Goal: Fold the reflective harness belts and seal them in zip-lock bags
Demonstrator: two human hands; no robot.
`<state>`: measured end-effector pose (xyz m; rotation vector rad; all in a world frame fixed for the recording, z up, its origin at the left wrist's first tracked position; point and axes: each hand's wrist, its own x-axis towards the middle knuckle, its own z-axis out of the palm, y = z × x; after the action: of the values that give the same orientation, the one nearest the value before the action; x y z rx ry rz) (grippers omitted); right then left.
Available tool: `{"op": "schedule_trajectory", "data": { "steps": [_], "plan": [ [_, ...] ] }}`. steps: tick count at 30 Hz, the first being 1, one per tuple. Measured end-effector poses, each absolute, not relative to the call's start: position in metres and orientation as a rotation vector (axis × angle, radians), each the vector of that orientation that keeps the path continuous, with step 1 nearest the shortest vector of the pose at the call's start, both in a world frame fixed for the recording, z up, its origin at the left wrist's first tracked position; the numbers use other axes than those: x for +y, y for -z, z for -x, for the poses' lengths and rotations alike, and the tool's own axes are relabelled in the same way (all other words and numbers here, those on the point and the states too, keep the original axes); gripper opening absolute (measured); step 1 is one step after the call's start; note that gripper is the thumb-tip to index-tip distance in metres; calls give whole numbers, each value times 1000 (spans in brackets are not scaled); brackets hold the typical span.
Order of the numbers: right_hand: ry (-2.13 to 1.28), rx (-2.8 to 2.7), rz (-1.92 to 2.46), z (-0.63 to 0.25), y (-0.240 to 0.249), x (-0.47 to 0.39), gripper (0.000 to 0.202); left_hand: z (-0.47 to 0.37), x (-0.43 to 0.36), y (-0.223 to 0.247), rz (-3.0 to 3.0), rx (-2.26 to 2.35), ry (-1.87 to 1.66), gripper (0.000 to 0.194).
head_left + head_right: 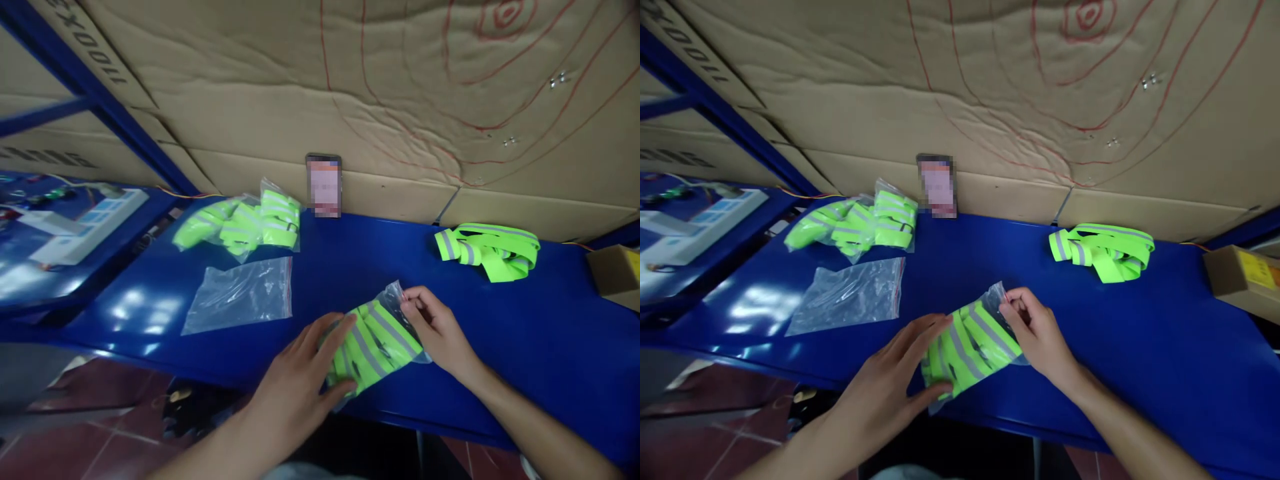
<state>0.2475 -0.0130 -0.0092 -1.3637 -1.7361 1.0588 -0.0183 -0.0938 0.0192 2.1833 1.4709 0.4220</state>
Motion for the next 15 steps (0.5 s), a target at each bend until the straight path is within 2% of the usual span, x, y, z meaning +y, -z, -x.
{"op": "schedule_trajectory", "data": {
  "steps": [3, 8, 15],
  "plan": [
    [-996, -1941, 1364, -245, 13, -17, 33, 26, -103, -15, -2169, 1523, -494, 73],
    [-974, -1956, 1312, -240, 14, -22, 38, 33, -107, -17, -2174, 1545, -667, 66],
    [-1321, -1615, 1332, -243, 10, -25, 53, 56, -116, -29, -2160, 1714, -993, 54]
  ]
}}
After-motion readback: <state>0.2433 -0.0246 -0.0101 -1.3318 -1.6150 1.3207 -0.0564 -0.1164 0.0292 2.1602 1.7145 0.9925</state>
